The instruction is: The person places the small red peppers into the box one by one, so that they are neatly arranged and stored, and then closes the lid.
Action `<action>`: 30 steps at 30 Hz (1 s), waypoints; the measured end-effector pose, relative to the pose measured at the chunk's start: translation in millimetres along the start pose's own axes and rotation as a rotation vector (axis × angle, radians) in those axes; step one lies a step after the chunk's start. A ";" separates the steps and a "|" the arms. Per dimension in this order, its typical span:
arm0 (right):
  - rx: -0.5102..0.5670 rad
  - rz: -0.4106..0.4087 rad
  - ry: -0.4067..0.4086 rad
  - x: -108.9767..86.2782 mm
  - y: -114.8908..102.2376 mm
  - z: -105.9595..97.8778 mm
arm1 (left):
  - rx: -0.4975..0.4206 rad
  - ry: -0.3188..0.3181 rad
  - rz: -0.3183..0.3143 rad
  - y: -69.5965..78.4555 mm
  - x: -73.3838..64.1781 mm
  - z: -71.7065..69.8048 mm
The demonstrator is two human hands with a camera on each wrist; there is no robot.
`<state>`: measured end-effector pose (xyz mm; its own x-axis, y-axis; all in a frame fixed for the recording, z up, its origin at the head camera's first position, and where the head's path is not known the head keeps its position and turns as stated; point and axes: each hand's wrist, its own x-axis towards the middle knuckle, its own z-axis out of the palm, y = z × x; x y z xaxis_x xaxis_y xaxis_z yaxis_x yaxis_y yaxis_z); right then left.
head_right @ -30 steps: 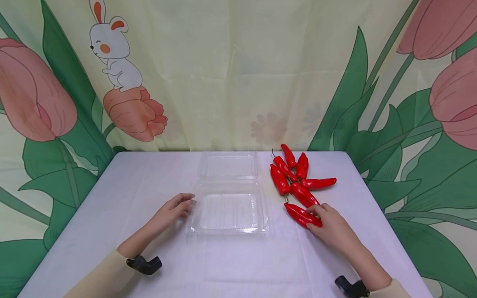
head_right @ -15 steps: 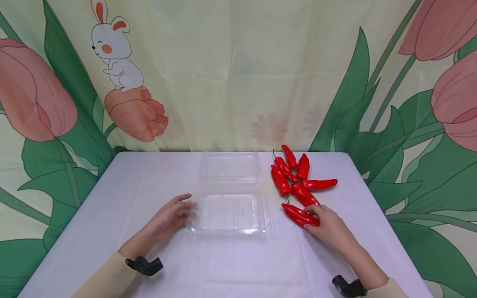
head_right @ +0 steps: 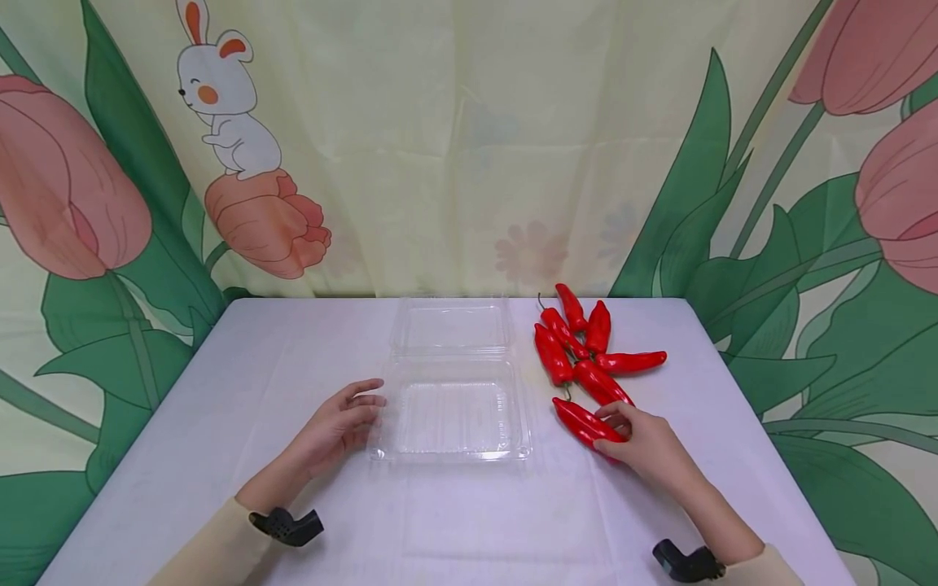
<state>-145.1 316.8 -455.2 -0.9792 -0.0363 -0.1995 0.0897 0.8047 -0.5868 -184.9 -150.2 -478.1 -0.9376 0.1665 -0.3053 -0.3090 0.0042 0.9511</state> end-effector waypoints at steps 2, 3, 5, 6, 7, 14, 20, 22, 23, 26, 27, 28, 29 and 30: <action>0.020 0.018 -0.018 0.7 -0.3 0.4 | 0.002 0.004 0.008 -0.4 0.0 0.5; 0.028 0.025 -0.026 1.1 -0.6 0.5 | 0.003 0.006 0.010 -0.6 -0.1 0.7; 0.042 0.038 -0.036 2.1 -1.2 0.4 | 0.001 0.007 0.014 -0.5 -0.1 1.1; 0.045 0.042 -0.039 2.5 -1.6 0.3 | -0.002 0.009 0.016 -0.5 0.1 1.3; 0.048 0.044 -0.040 2.8 -2.1 0.1 | -0.005 0.009 0.018 -0.4 0.3 1.6; 0.053 0.043 -0.040 3.4 -6.9 0.2 | -0.032 0.005 0.020 0.5 0.0 2.4; 0.058 -0.005 -0.024 0.9 -15.2 -0.1 | -0.021 0.008 0.019 0.1 0.1 0.8; 0.061 -0.026 -0.017 0.3 -18.3 -1.8 | -0.015 0.014 0.019 0.2 0.8 0.8; 0.061 -0.037 -0.011 0.0 -19.9 -2.8 | -0.014 0.014 0.022 0.4 1.1 1.2; 0.059 -0.064 0.002 -1.0 -24.8 -5.9 | -0.015 0.016 0.024 1.2 1.9 2.4; 0.058 -0.071 0.005 -1.3 -26.4 -6.7 | -0.015 0.017 0.024 1.5 2.0 3.0; 0.059 -0.076 0.006 -1.6 -28.2 -7.0 | -0.016 0.018 0.023 1.7 2.0 3.5; 0.058 -0.079 0.007 -2.0 -30.1 -7.1 | -0.016 0.020 0.021 1.9 1.8 4.0; 0.059 -0.081 0.007 -2.2 -32.0 -7.1 | -0.017 0.024 0.017 1.9 1.6 4.2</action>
<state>-147.1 295.3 -430.5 -0.9848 -0.0960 -0.1445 0.0203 0.7631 -0.6460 -186.3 -145.8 -476.6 -0.9463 0.1426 -0.2901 -0.2952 -0.0154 0.9553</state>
